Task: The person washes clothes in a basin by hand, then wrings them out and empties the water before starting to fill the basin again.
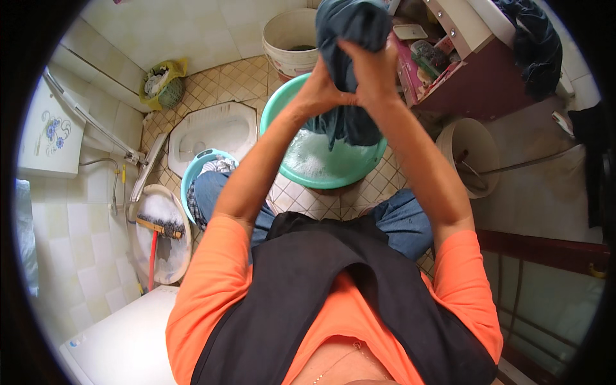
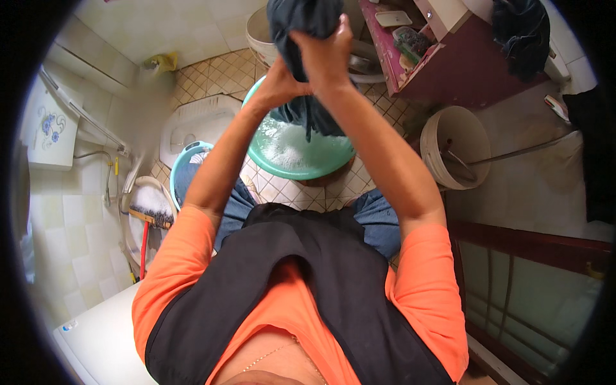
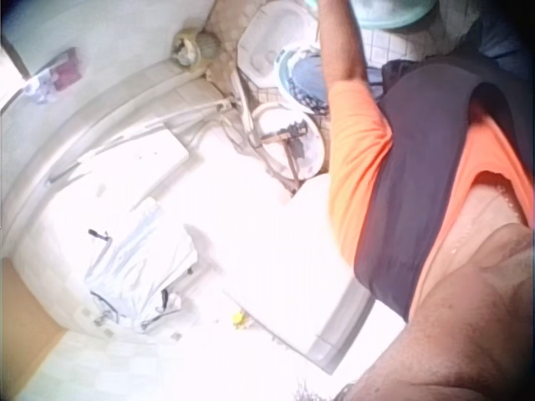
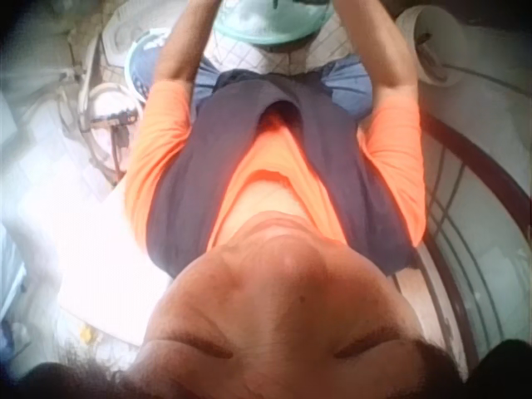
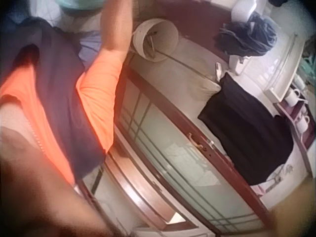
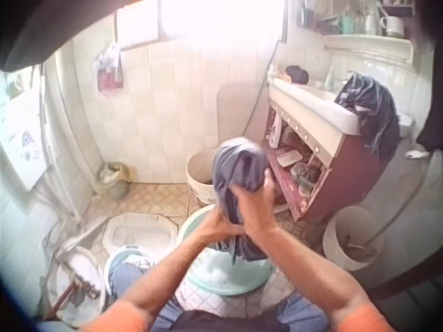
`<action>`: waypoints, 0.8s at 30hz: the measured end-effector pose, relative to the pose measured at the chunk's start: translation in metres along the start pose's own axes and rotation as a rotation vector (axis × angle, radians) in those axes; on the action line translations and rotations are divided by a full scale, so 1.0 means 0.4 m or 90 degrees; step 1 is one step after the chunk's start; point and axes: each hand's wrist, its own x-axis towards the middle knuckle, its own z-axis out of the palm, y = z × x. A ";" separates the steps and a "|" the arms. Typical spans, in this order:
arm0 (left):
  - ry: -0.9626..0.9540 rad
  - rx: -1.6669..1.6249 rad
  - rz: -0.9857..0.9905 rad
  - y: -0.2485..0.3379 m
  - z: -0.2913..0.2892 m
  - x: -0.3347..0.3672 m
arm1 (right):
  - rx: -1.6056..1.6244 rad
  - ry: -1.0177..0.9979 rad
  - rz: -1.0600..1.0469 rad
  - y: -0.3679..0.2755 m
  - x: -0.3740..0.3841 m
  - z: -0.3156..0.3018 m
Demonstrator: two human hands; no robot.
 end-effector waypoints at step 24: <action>-0.162 -0.499 -0.478 -0.148 0.047 -0.091 | -0.198 -0.481 0.289 0.189 0.182 -0.107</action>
